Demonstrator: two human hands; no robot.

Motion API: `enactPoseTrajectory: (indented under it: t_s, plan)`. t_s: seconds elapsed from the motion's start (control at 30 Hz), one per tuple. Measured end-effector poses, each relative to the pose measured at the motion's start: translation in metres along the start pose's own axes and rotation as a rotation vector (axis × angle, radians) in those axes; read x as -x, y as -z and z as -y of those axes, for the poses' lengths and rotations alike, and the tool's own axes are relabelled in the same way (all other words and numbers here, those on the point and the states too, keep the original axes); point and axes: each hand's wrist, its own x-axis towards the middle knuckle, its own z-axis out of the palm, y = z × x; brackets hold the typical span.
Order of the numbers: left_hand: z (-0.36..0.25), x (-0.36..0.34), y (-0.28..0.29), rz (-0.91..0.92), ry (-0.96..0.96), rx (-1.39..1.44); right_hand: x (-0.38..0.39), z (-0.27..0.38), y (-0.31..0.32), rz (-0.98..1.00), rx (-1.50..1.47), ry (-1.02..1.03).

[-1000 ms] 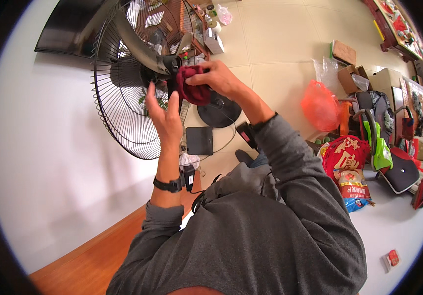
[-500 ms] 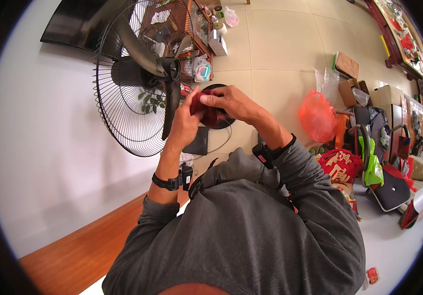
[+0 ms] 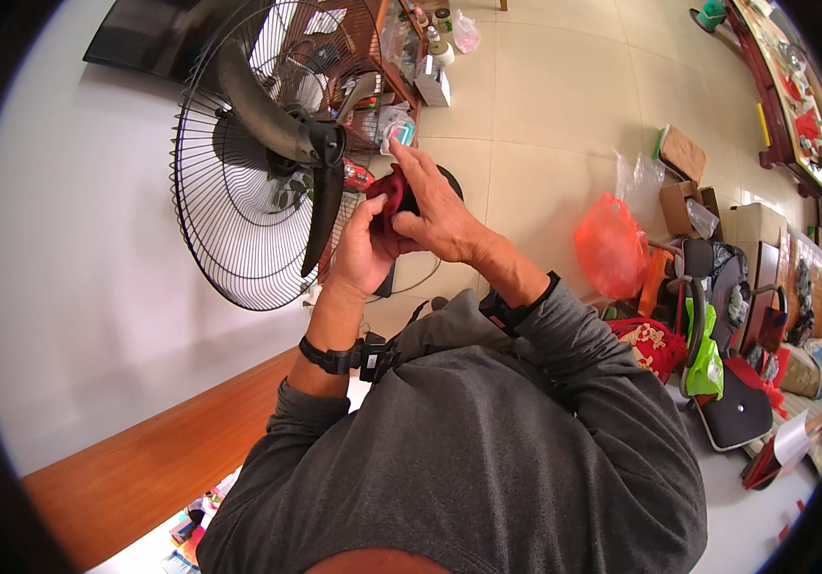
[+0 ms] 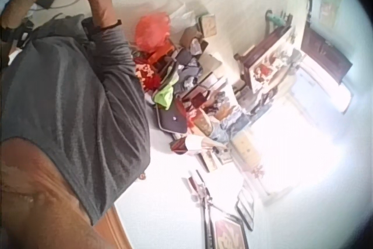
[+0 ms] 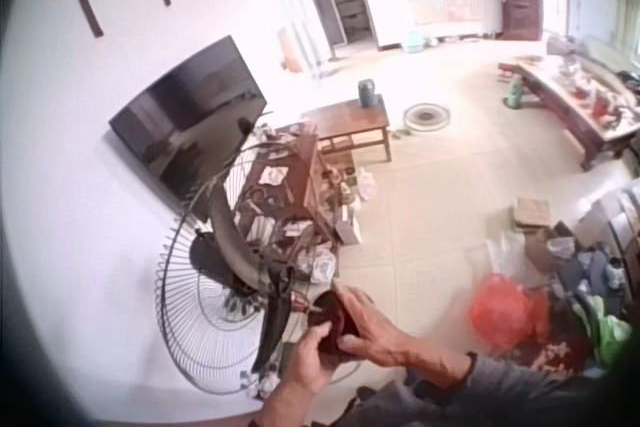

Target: The person removes the front grille of a standing fan, then uses a screwdriver to loosen the central hub nut and remove the fan blades. The person wipes the fan blades and hub with a cloth. The person reattaches the fan blades and tightens the hub nut with the screwdriver.

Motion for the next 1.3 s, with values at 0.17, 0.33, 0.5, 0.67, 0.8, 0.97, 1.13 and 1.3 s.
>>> enactPoseTrajectory:
  t_s: [0.17, 0.33, 0.5, 0.67, 0.8, 0.97, 1.13, 1.3]
  plan:
    - [0.001, -0.001, -0.005, -0.023, -0.050, -0.122, -0.005, -0.006, -0.004, 0.103, -0.225, 0.011]
    - [0.003, -0.012, -0.016, -0.216, -0.226, -0.062, -0.010, 0.008, -0.007, -0.001, 0.044, 0.009]
    - [0.003, -0.023, -0.017, -0.290, -0.346, -0.036, -0.001, 0.034, -0.015, -0.179, 0.390, -0.025]
    - [-0.001, -0.022, -0.012, -0.379, -0.655, -0.566, -0.001, 0.040, -0.015, -0.109, 0.323, -0.229]
    - [-0.008, -0.021, -0.013, -0.368, -0.601, -0.691, -0.005, 0.031, -0.002, -0.078, 0.141, -0.132]
    - [-0.011, -0.020, -0.010, -0.233, -0.262, -0.293, -0.001, 0.024, 0.012, -0.029, 0.264, 0.013]
    - [0.001, -0.019, -0.005, -0.200, -0.456, -0.420, -0.002, 0.009, 0.014, 0.022, -0.238, -0.354]
    - [-0.002, -0.014, -0.001, -0.132, -0.679, -0.725, 0.001, -0.020, 0.023, 0.171, -0.858, -0.501]
